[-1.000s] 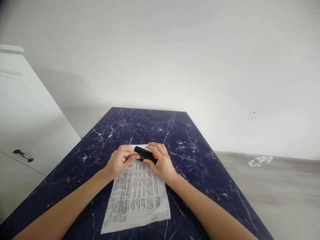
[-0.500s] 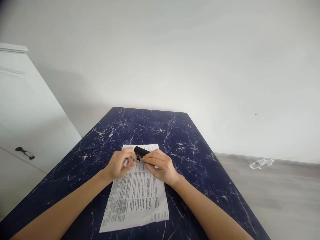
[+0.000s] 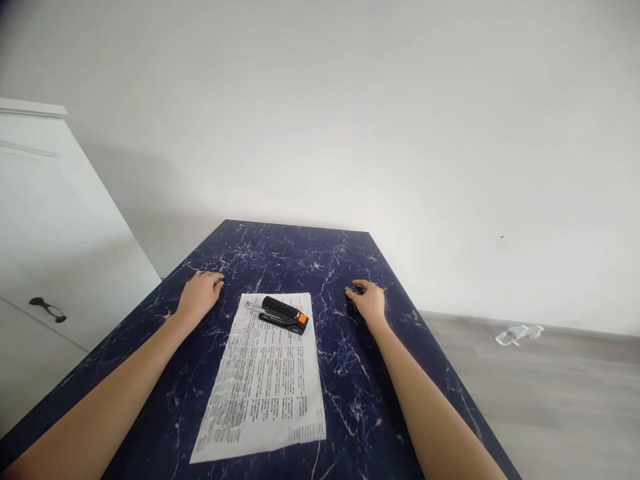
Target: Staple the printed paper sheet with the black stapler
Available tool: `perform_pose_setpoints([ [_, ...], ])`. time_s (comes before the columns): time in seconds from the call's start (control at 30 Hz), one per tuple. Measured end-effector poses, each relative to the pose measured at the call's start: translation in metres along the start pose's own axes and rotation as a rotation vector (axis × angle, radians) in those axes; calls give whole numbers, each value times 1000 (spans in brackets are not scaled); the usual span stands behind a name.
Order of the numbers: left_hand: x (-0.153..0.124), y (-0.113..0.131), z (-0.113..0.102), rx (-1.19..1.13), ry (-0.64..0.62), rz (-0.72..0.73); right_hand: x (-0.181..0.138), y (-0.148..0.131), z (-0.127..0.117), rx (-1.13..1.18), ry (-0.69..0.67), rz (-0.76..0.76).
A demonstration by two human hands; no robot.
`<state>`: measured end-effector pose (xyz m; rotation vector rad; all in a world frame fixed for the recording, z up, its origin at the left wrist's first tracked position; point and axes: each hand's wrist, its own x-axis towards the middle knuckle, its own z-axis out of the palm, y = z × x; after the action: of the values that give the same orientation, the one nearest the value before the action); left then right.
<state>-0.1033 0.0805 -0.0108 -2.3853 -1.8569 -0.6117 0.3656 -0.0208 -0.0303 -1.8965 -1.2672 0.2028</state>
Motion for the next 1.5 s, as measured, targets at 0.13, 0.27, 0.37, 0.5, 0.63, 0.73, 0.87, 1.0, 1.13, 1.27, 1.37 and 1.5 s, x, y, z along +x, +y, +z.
perform_pose_setpoints([
  [0.13,1,3,-3,-40,-10,74,-7,-8,10,-73,81,-43],
  [0.27,2,7,-1,-91,4,99,-12,-12,17,-95,146,-73],
  [0.37,-1,15,-5,-212,39,122,-13,-12,19,-92,164,-115],
  [0.5,-13,31,-18,-449,31,124,-12,-11,20,-85,170,-124],
  [0.63,-24,48,-29,-581,-99,195,-10,-8,21,-75,162,-114],
  [0.73,-29,59,-33,-642,-117,247,-10,-8,22,-65,151,-112],
  [0.87,-31,65,-34,-701,-112,228,-9,-9,22,-56,146,-111],
  [1.0,-31,67,-35,-682,-157,241,-9,-9,21,-49,142,-112],
  [1.13,-30,67,-32,-614,-160,244,-9,-10,20,-46,133,-104],
  [1.27,-29,64,-26,-629,-254,259,-10,-10,21,-43,124,-96],
  [1.37,-28,63,-23,-677,-372,275,-9,-10,21,-43,123,-98],
  [1.5,-27,64,-21,-710,-417,258,-9,-9,22,-44,119,-108],
])
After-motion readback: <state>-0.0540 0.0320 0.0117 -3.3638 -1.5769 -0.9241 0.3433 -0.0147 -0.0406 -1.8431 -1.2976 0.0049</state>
